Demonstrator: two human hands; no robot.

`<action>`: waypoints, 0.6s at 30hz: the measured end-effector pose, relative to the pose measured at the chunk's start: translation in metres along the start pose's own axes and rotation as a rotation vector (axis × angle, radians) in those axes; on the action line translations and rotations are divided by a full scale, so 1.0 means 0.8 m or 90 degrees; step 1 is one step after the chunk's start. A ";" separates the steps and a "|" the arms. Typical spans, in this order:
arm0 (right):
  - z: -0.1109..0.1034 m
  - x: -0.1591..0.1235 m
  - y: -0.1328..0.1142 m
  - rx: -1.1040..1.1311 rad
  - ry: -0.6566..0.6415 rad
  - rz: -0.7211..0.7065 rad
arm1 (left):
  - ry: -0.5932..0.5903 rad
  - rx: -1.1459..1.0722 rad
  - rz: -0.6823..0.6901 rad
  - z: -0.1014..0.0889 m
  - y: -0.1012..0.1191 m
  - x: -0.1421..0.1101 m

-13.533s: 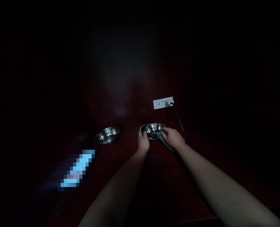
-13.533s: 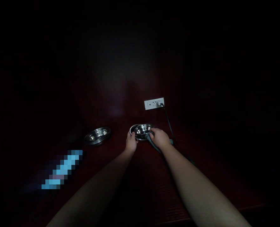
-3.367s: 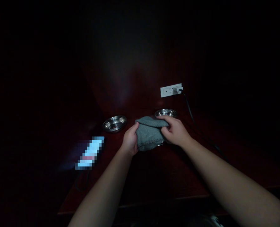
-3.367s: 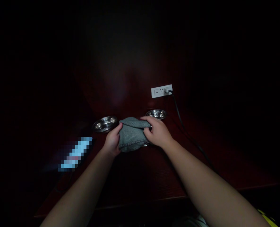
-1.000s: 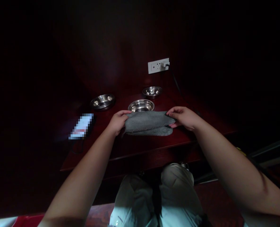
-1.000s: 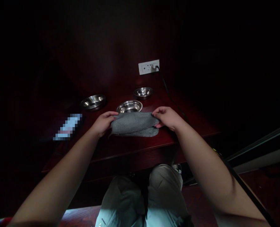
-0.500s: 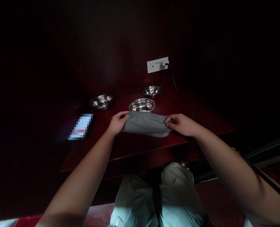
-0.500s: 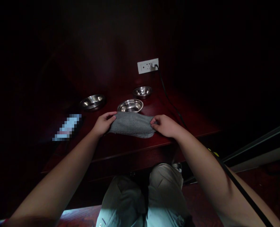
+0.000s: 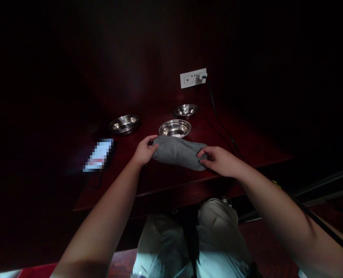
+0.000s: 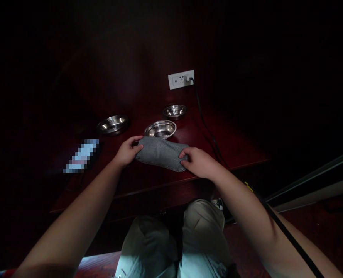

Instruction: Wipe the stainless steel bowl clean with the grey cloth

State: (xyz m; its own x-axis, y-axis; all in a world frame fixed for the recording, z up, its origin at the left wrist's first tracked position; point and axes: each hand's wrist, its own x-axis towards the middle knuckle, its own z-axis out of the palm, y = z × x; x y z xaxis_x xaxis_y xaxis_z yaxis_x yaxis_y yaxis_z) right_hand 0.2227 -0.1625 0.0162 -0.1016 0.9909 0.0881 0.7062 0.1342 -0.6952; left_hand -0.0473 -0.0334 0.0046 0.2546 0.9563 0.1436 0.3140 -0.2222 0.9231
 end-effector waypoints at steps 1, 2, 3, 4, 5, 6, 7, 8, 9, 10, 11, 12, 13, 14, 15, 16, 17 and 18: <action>0.000 -0.001 0.001 -0.032 0.007 0.000 | 0.009 0.012 0.008 -0.001 -0.001 0.001; -0.001 -0.001 0.001 -0.057 0.014 0.003 | 0.016 0.023 0.015 -0.003 -0.003 0.003; -0.003 -0.001 0.001 -0.078 0.021 0.009 | 0.021 0.030 0.018 -0.004 -0.004 0.004; -0.004 -0.001 0.001 -0.095 0.023 0.014 | 0.020 0.031 0.017 -0.006 -0.005 0.005; -0.006 -0.002 0.000 -0.111 0.020 0.019 | 0.013 0.027 0.009 -0.008 -0.006 0.005; -0.007 -0.002 0.000 -0.125 0.014 0.022 | 0.003 0.020 -0.001 -0.009 -0.006 0.006; -0.009 -0.003 0.000 -0.133 0.009 0.021 | -0.006 0.013 -0.010 -0.010 -0.006 0.006; -0.010 -0.003 0.001 -0.130 0.007 0.018 | -0.012 0.007 -0.016 -0.011 -0.006 0.007; -0.010 -0.003 0.004 -0.119 0.013 0.018 | -0.013 0.006 -0.017 -0.011 -0.006 0.008; -0.011 -0.002 0.007 -0.098 0.028 0.016 | -0.007 0.012 -0.015 -0.011 -0.006 0.009; -0.011 0.000 0.011 -0.065 0.064 0.028 | 0.002 0.023 -0.010 -0.010 -0.006 0.011; -0.012 0.004 0.016 -0.037 0.107 0.050 | 0.011 0.033 -0.008 -0.009 -0.006 0.013; -0.012 0.008 0.020 -0.030 0.158 0.079 | 0.017 0.042 -0.008 -0.008 -0.006 0.015; -0.013 0.014 0.024 -0.040 0.206 0.104 | 0.019 0.044 -0.009 -0.007 -0.007 0.017; -0.015 0.020 0.026 -0.052 0.233 0.113 | 0.015 0.037 -0.010 -0.006 -0.007 0.019; -0.016 0.027 0.027 -0.069 0.234 0.112 | 0.009 0.028 -0.010 -0.006 -0.007 0.020; -0.017 0.035 0.025 -0.088 0.220 0.114 | 0.001 0.015 -0.011 -0.007 -0.006 0.020; -0.018 0.042 0.023 -0.105 0.191 0.121 | -0.007 0.003 -0.012 -0.008 -0.006 0.019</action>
State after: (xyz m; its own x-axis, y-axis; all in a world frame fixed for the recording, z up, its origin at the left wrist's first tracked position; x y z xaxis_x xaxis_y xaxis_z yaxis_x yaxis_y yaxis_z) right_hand 0.2423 -0.1266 0.0172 0.2340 0.9534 0.1907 0.7985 -0.0765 -0.5971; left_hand -0.0506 -0.0165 0.0048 0.2585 0.9582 0.1223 0.3227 -0.2050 0.9240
